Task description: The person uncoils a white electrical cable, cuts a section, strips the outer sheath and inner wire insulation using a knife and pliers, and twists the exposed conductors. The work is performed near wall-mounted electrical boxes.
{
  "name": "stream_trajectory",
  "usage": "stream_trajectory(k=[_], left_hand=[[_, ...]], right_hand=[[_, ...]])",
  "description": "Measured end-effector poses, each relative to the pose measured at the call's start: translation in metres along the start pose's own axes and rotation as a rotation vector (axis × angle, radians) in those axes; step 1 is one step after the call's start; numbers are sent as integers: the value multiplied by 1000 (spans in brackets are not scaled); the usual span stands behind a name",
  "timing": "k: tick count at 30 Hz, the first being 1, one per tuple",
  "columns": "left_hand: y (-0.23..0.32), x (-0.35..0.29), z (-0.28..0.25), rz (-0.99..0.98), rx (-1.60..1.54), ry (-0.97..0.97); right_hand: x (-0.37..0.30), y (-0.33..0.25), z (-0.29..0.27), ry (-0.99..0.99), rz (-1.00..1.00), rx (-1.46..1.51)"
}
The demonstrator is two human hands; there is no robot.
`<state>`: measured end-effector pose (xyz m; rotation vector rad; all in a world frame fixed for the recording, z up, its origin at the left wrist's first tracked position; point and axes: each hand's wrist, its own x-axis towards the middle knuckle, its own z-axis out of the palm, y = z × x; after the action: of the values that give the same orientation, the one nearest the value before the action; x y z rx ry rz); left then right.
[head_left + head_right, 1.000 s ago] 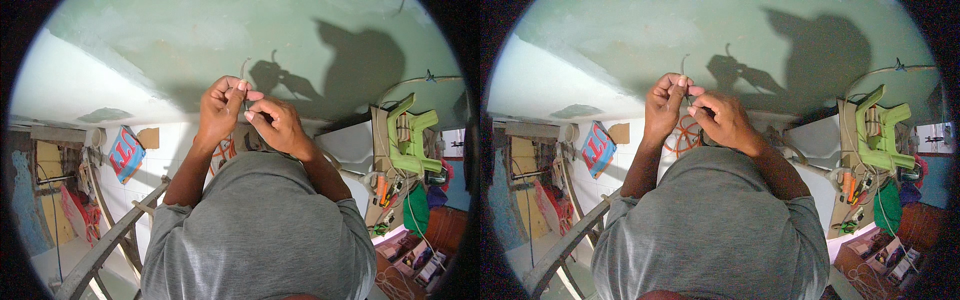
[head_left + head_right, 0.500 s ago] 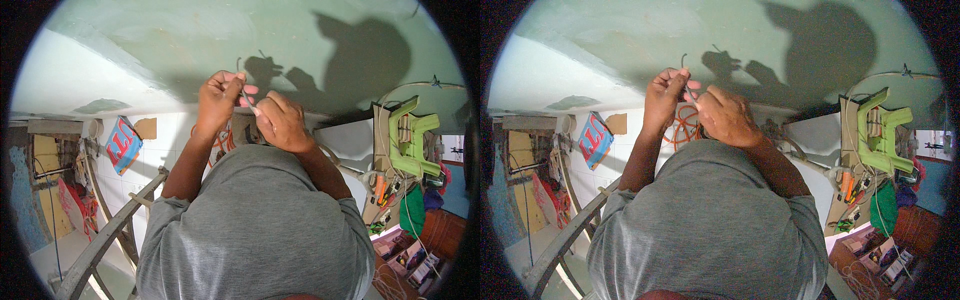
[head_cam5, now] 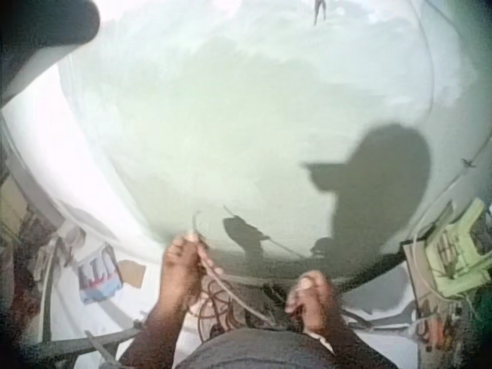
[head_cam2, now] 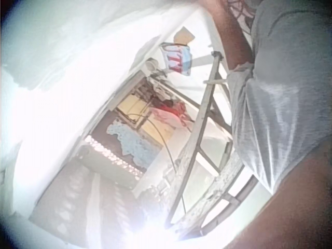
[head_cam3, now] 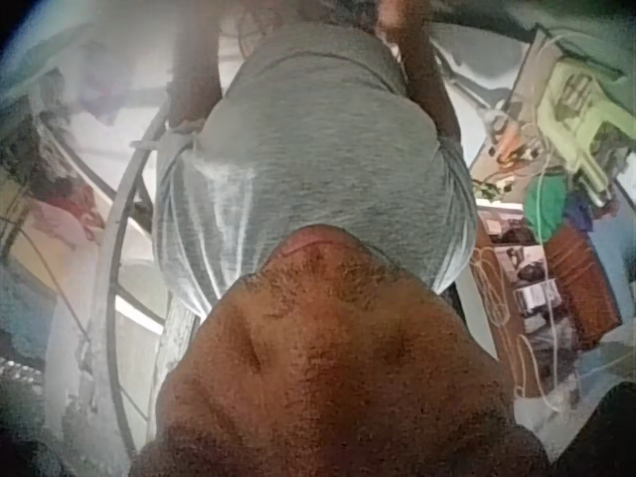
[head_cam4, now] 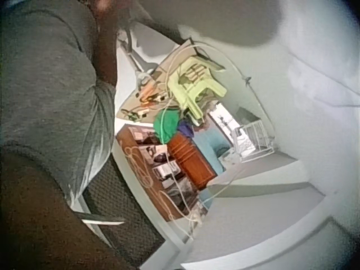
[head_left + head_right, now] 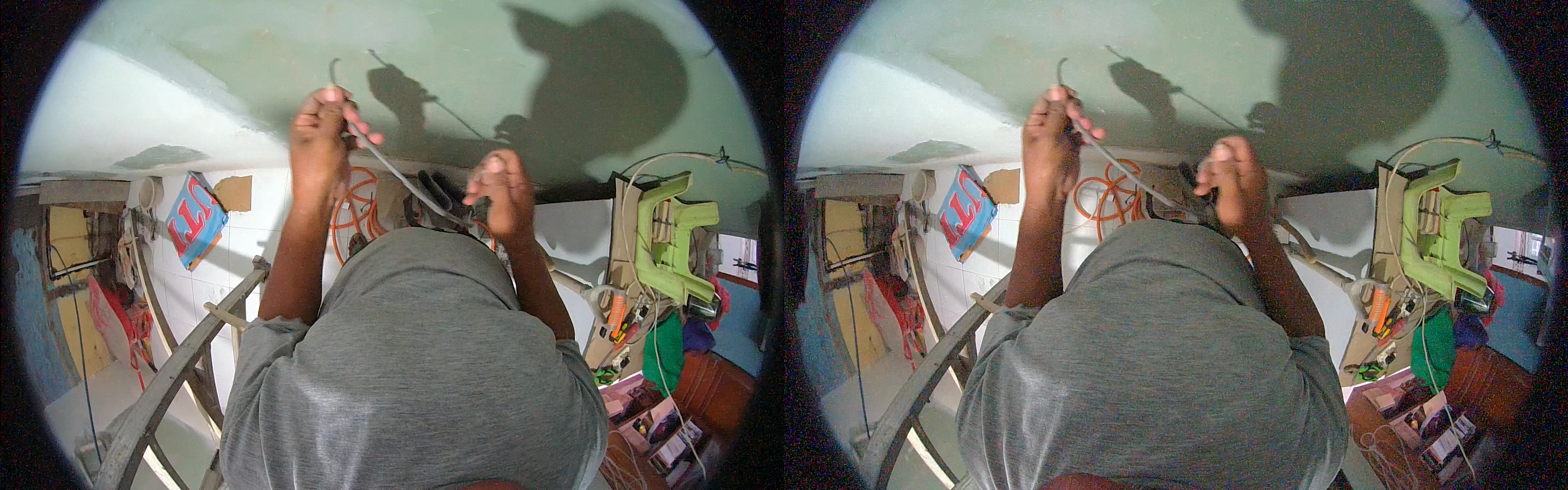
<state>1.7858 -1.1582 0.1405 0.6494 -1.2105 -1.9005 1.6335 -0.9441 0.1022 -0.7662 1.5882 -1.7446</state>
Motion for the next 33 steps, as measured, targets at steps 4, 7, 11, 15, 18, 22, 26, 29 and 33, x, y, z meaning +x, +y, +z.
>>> stream_trajectory(k=[4,7,11,15,18,22,26,29,33], left_hand=[[15,4,-7,39,49,19],[11,5,3,1,40,-61],[1,5,19,-41,38,-172],[-2,3,25,-100,29,-198],[-4,3,21,-116,7,-202],[-10,1,21,-158,-41,-165],[-14,2,21,-175,-86,-90],[-16,2,25,-163,-103,-39],[-22,2,24,-164,-132,14]], right_hand=[[2,8,-36,78,-101,-573],[12,2,-31,-56,-357,-866],[23,-20,29,-361,-200,-328],[39,-24,45,-547,-315,-390],[46,-32,44,-550,-419,-506],[51,-35,42,-549,-585,-656],[52,-39,41,-498,-743,-806],[47,-35,43,-383,-853,-860],[40,-29,43,-304,-927,-922]])
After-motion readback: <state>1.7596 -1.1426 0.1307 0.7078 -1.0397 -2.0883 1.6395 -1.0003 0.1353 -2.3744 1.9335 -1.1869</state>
